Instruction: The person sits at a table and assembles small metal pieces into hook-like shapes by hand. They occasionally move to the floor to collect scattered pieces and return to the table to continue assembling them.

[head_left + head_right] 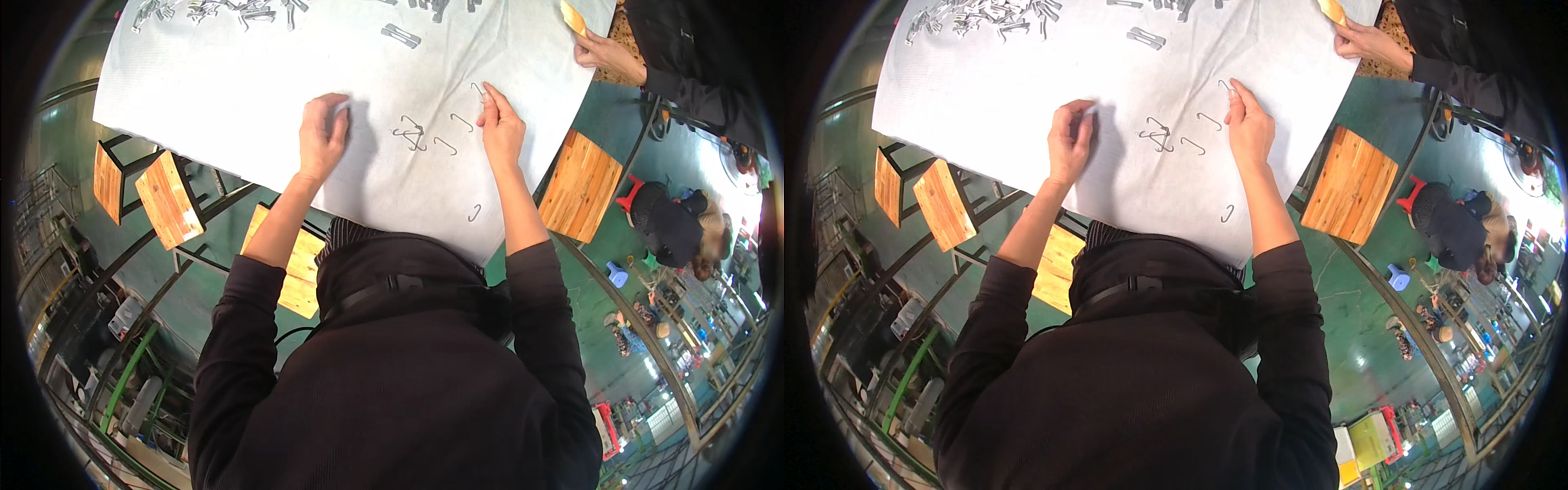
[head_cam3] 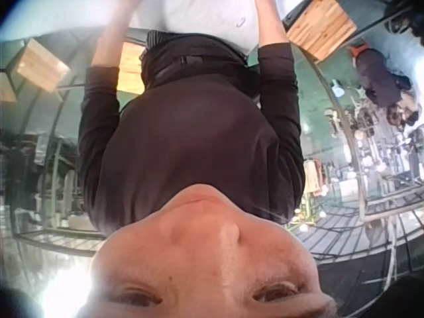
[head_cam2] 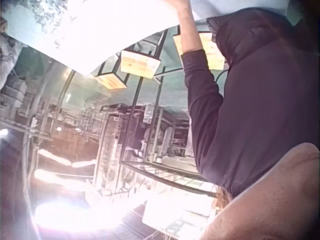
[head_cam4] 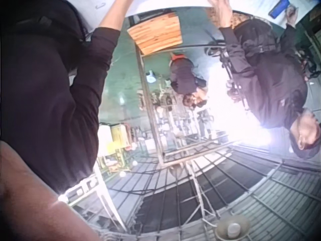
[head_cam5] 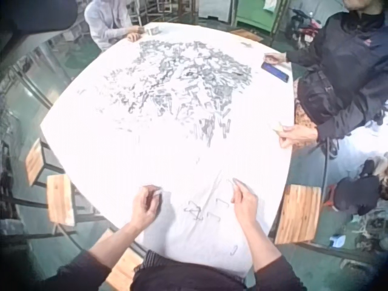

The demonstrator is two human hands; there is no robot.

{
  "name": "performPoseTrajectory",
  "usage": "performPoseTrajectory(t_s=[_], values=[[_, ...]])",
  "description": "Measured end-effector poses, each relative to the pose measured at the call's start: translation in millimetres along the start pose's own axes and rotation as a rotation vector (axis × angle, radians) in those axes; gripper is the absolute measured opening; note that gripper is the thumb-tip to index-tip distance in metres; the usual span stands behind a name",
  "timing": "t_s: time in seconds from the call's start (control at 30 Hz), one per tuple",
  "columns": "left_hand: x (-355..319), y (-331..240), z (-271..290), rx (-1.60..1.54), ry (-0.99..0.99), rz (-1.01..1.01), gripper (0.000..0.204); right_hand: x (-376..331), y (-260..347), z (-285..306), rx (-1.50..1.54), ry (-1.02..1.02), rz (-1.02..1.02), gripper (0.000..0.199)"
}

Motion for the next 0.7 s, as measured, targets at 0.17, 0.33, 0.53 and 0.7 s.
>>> performPoseTrajectory(t_s=[0.17, 0.33, 0.53, 0.7], values=[[-26.7, -27.3, -19.5, 0.041, 0.091, -0.111, 0.018, -25.5, 12.1, 2.4, -0.151, 0.002, 0.149, 0.017], [-36.0, -64.6, -40.7, 0.289, 0.018, -0.364, 0.021, -60.6, 28.9, -12.4, -0.122, 0.119, 0.258, 0.012], [-26.3, -56.5, -52.7, 0.434, 0.055, -0.35, 0.014, -73.9, 30.1, -19.9, -0.096, 0.264, 0.204, 0.009], [-16.5, -44.8, -26.1, 0.246, 0.06, -0.167, 0.01, -82.9, 30.1, -23.0, -0.052, 0.279, 0.217, 0.007]])
Point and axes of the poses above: each hand's wrist, its own x-axis towards the middle knuckle, its own z-axis out of the back of the hand, y = z × x, the point moved 7 cm from there along x, towards the middle knuckle, and after that the axes turned 9 degrees about x, right-handed, at the moved point
